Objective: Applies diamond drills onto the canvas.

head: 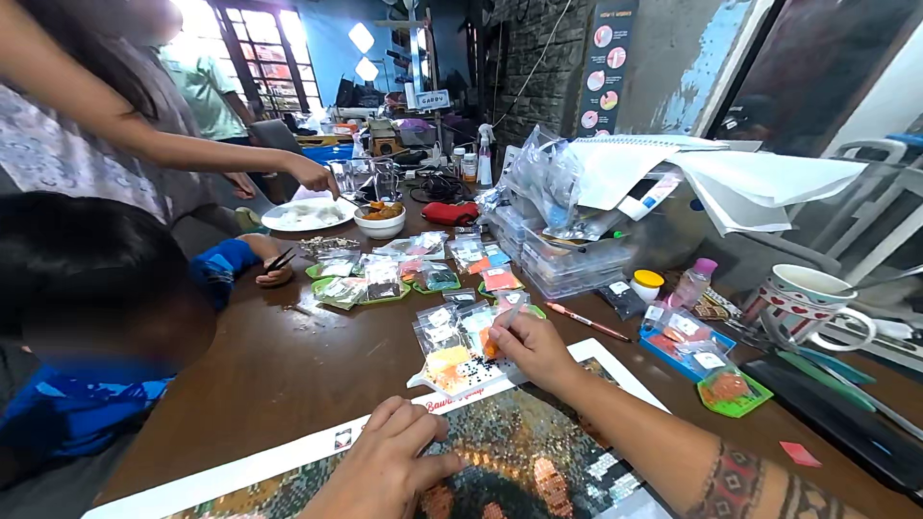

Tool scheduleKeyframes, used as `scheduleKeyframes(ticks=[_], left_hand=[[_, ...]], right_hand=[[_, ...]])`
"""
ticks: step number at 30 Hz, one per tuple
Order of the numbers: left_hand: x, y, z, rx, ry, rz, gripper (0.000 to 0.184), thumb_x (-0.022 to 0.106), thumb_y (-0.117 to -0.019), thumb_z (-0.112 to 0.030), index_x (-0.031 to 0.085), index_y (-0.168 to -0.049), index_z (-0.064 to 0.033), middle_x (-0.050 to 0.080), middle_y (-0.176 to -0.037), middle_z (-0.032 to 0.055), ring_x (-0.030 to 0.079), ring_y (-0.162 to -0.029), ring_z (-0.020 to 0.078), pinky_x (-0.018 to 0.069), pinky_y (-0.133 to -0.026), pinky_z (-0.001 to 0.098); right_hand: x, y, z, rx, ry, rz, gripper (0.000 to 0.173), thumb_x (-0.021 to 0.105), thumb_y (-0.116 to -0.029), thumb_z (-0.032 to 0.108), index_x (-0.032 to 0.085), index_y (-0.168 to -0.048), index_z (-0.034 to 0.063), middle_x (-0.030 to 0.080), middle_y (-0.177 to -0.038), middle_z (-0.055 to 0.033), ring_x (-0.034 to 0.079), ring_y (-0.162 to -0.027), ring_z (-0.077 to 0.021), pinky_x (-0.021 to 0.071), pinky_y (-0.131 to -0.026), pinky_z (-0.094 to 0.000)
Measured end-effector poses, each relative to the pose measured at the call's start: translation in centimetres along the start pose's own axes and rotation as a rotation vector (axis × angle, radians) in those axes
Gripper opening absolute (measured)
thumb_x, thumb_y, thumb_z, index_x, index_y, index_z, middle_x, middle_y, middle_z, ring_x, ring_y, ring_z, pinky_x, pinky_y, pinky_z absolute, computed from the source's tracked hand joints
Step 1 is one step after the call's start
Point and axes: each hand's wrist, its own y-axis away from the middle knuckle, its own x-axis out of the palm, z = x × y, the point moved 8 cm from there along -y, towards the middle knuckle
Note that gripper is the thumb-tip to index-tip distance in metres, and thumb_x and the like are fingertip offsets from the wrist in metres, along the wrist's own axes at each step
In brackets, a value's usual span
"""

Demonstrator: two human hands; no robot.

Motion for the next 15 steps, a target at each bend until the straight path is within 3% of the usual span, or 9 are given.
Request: scheduleKeyframes(ticks=[15], left_hand=[[-0.03, -0.02, 0.03, 0.008, 0.027, -0.02, 0.031, 0.055, -0.0978, -0.013, 0.079, -0.106, -0.0308, 0.069, -0.101, 0.002, 0.063, -0.1, 0.023, 0.045, -0.097, 0.0427]], right_hand=[[1.02, -0.2, -0.37, 0.062, 0.01, 0.059, 0.021, 0.057, -0.1046, 0.02, 0.068, -0.094, 0.0042, 0.065, -0.073, -0.0015, 0.062, -0.065, -0.0053, 0.0542, -0.063, -0.0227]])
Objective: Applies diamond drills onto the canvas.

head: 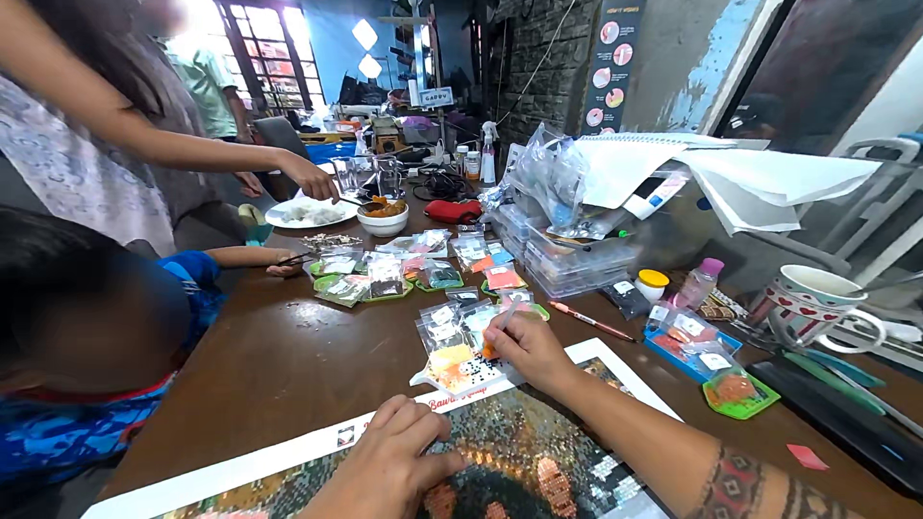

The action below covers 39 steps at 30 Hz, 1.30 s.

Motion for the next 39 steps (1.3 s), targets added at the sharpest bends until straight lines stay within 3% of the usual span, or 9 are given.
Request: scheduleKeyframes(ticks=[15, 18, 29, 39], left_hand=[[0.0, 0.1, 0.1, 0.016, 0.001, -0.023, 0.033, 0.054, -0.0964, -0.011, 0.078, -0.106, -0.0311, 0.069, -0.101, 0.0005, 0.063, -0.1, 0.0217, 0.0449, -0.097, 0.0409], [-0.1, 0.2, 0.1, 0.023, 0.004, -0.052, 0.033, 0.054, -0.0957, -0.011, 0.078, -0.106, -0.0318, 0.068, -0.101, -0.0001, 0.063, -0.099, 0.0212, 0.046, -0.096, 0.0408], [0.0, 0.1, -0.3, 0.051, -0.005, -0.077, 0.031, 0.057, -0.0936, -0.009, 0.077, -0.106, -0.029, 0.068, -0.1, 0.0004, 0.063, -0.097, 0.0208, 0.0473, -0.092, 0.0411], [-0.1, 0.0, -0.2, 0.042, -0.007, -0.076, 0.032, 0.057, -0.0923, -0.007, 0.077, -0.107, -0.0271, 0.069, -0.101, -0.0004, 0.064, -0.099, 0.0201, 0.0469, -0.095, 0.0415]], right_hand=[[0.4, -0.1, -0.2, 0.043, 0.034, 0.022, 0.022, 0.057, -0.1053, 0.022, 0.067, -0.095, 0.0062, 0.064, -0.072, 0.0, 0.062, -0.063, -0.0055, 0.0534, -0.062, -0.0235], [0.3, -0.1, 0.0, 0.004, 0.05, 0.004, 0.022, 0.058, -0.1046, 0.023, 0.069, -0.095, 0.006, 0.066, -0.074, -0.0006, 0.065, -0.064, -0.0066, 0.0569, -0.063, -0.025], [-0.4, 0.3, 0.1, 0.015, 0.015, -0.046, 0.018, 0.058, -0.1037, 0.019, 0.068, -0.094, 0.0072, 0.065, -0.073, 0.0013, 0.062, -0.063, -0.0039, 0.0543, -0.06, -0.0219], [-0.8, 0.6, 0.7, -0.012, -0.041, -0.089, 0.018, 0.056, -0.1037, 0.019, 0.067, -0.095, 0.0075, 0.066, -0.074, 0.0028, 0.063, -0.063, -0.0024, 0.0546, -0.06, -0.0196]])
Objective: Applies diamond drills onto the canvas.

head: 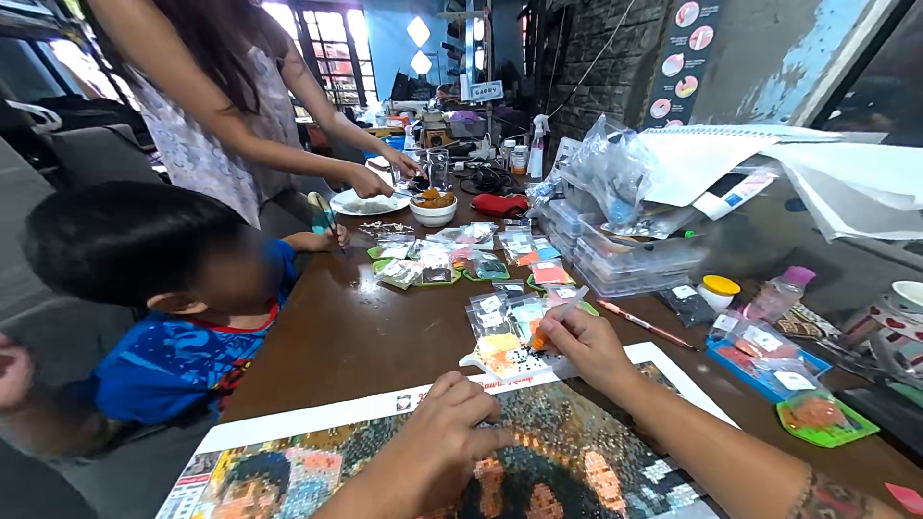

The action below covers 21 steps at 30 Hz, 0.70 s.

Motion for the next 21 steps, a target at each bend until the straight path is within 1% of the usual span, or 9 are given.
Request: scheduleKeyframes(ticks=[2, 4, 6, 8, 10, 12, 16, 21], left_hand=[[-0.1, 0.0, 0.1, -0.024, 0.01, -0.006, 0.033, 0.057, -0.0916, -0.006, 0.077, -0.107, -0.0265, 0.07, -0.1, -0.001, 0.064, -0.1, 0.0197, 0.0471, -0.096, 0.0415], [-0.2, 0.0, 0.5, -0.077, 0.002, -0.029, 0.032, 0.056, -0.0905, -0.007, 0.077, -0.104, -0.0268, 0.07, -0.098, -0.0024, 0.064, -0.099, 0.0184, 0.0472, -0.095, 0.0404], [-0.3, 0.1, 1.2, -0.179, -0.002, -0.053, 0.031, 0.055, -0.0907, -0.01, 0.078, -0.099, -0.0277, 0.07, -0.096, -0.004, 0.065, -0.099, 0.0167, 0.0481, -0.094, 0.0397], [-0.5, 0.3, 2.0, -0.286, 0.023, -0.065, 0.031, 0.052, -0.0896, -0.014, 0.08, -0.096, -0.0271, 0.072, -0.098, -0.0044, 0.066, -0.102, 0.0165, 0.0486, -0.096, 0.0417], [-0.5, 0.5, 2.6, -0.372, 0.068, -0.059, 0.03, 0.051, -0.0913, -0.018, 0.08, -0.095, -0.0258, 0.073, -0.1, -0.0047, 0.066, -0.105, 0.0159, 0.047, -0.098, 0.0431], [-0.4, 0.7, 2.9, -0.422, 0.1, -0.046, 0.028, 0.052, -0.0933, -0.023, 0.08, -0.095, -0.0252, 0.073, -0.101, -0.0045, 0.065, -0.107, 0.0157, 0.0458, -0.099, 0.0437], [-0.1, 0.8, 3.0, -0.443, 0.109, -0.014, 0.026, 0.055, -0.0937, -0.028, 0.08, -0.095, -0.025, 0.072, -0.102, -0.004, 0.065, -0.107, 0.0161, 0.0452, -0.1, 0.0442], [-0.2, 0.8, 2.9, -0.433, 0.118, -0.012, 0.024, 0.056, -0.0935, -0.028, 0.08, -0.093, -0.0243, 0.072, -0.101, -0.0034, 0.064, -0.106, 0.0161, 0.0448, -0.1, 0.0433]], right_hand=[[0.0, 0.1, 0.3, -0.002, -0.03, -0.006, 0.017, 0.056, -0.1037, 0.018, 0.067, -0.095, 0.0074, 0.066, -0.074, 0.0027, 0.062, -0.062, -0.0024, 0.0545, -0.06, -0.019], [0.0, 0.3, 0.5, 0.011, -0.053, -0.001, 0.017, 0.056, -0.104, 0.018, 0.067, -0.096, 0.0079, 0.066, -0.075, 0.0028, 0.062, -0.063, -0.0028, 0.0546, -0.06, -0.0194], [0.1, 0.5, 0.9, 0.014, -0.079, 0.007, 0.017, 0.056, -0.1038, 0.02, 0.068, -0.095, 0.0093, 0.065, -0.074, 0.0037, 0.061, -0.062, -0.0025, 0.054, -0.059, -0.0187], [0.3, 0.7, 1.4, 0.037, -0.125, 0.023, 0.018, 0.056, -0.1037, 0.019, 0.067, -0.094, 0.0092, 0.065, -0.073, 0.0042, 0.061, -0.062, -0.0019, 0.0539, -0.06, -0.0177], [0.5, 1.0, 1.8, 0.076, -0.18, 0.041, 0.018, 0.055, -0.1037, 0.017, 0.067, -0.094, 0.009, 0.065, -0.073, 0.0044, 0.062, -0.062, -0.0019, 0.0539, -0.061, -0.0174], [0.9, 1.2, 2.0, 0.114, -0.236, 0.065, 0.018, 0.055, -0.1042, 0.017, 0.067, -0.094, 0.0096, 0.065, -0.072, 0.0041, 0.062, -0.063, -0.0027, 0.0538, -0.062, -0.018], [1.5, 1.6, 2.5, 0.156, -0.319, 0.109, 0.018, 0.054, -0.1045, 0.017, 0.067, -0.094, 0.0092, 0.065, -0.073, 0.0033, 0.062, -0.064, -0.0036, 0.054, -0.063, -0.0187], [2.1, 1.9, 2.6, 0.198, -0.377, 0.137, 0.018, 0.054, -0.1044, 0.016, 0.067, -0.093, 0.0095, 0.065, -0.071, 0.0025, 0.062, -0.063, -0.0039, 0.0529, -0.062, -0.0179]])
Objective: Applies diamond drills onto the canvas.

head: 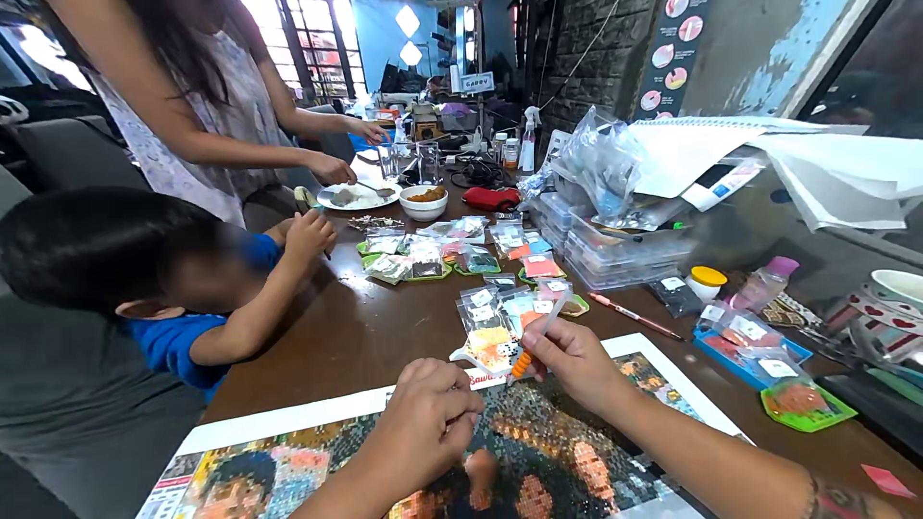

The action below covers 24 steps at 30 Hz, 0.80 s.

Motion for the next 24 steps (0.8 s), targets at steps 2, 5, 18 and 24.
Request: scheduleKeyframes(ticks=[2, 5, 18, 24], left_hand=[[0.0, 0.0, 0.0, 0.004, -0.002, -0.003, 0.024, 0.057, -0.0936, -0.029, 0.08, -0.094, -0.0249, 0.072, -0.101, -0.0043, 0.064, -0.106, 0.015, 0.0447, -0.1, 0.0425], [-0.1, 0.0, -0.1, 0.011, -0.002, -0.009, 0.024, 0.057, -0.0929, -0.03, 0.08, -0.093, -0.0251, 0.072, -0.101, -0.0041, 0.064, -0.106, 0.0151, 0.0447, -0.1, 0.0425], [0.1, 0.0, -0.6, 0.059, 0.035, 0.031, 0.023, 0.058, -0.0936, -0.032, 0.08, -0.093, -0.0249, 0.072, -0.102, -0.0038, 0.064, -0.108, 0.0156, 0.0438, -0.102, 0.044], [0.1, 0.0, -0.7, 0.049, 0.025, 0.035, 0.022, 0.059, -0.093, -0.032, 0.08, -0.092, -0.0246, 0.072, -0.101, -0.0037, 0.065, -0.108, 0.0167, 0.0445, -0.102, 0.0458]], right_hand=[[0.2, 0.1, 0.0, 0.027, -0.006, 0.016, 0.017, 0.054, -0.1041, 0.015, 0.066, -0.093, 0.0092, 0.065, -0.072, 0.0024, 0.061, -0.063, -0.0035, 0.0523, -0.061, -0.0174], [0.7, 0.3, 0.1, 0.018, 0.017, 0.068, 0.018, 0.055, -0.1037, 0.017, 0.066, -0.091, 0.0094, 0.065, -0.072, 0.0033, 0.062, -0.064, -0.0024, 0.0527, -0.063, -0.0171], [3.7, 2.3, 1.0, -0.281, 0.184, 0.27, 0.031, 0.054, -0.1064, 0.027, 0.064, -0.092, 0.0018, 0.057, -0.07, 0.0015, 0.055, -0.063, 0.0017, 0.0484, -0.061, -0.0157], [3.8, 2.6, 1.2, -0.361, 0.218, 0.259, 0.031, 0.053, -0.1071, 0.026, 0.064, -0.091, 0.0008, 0.057, -0.069, -0.0004, 0.053, -0.063, 0.0016, 0.0454, -0.06, -0.0146]])
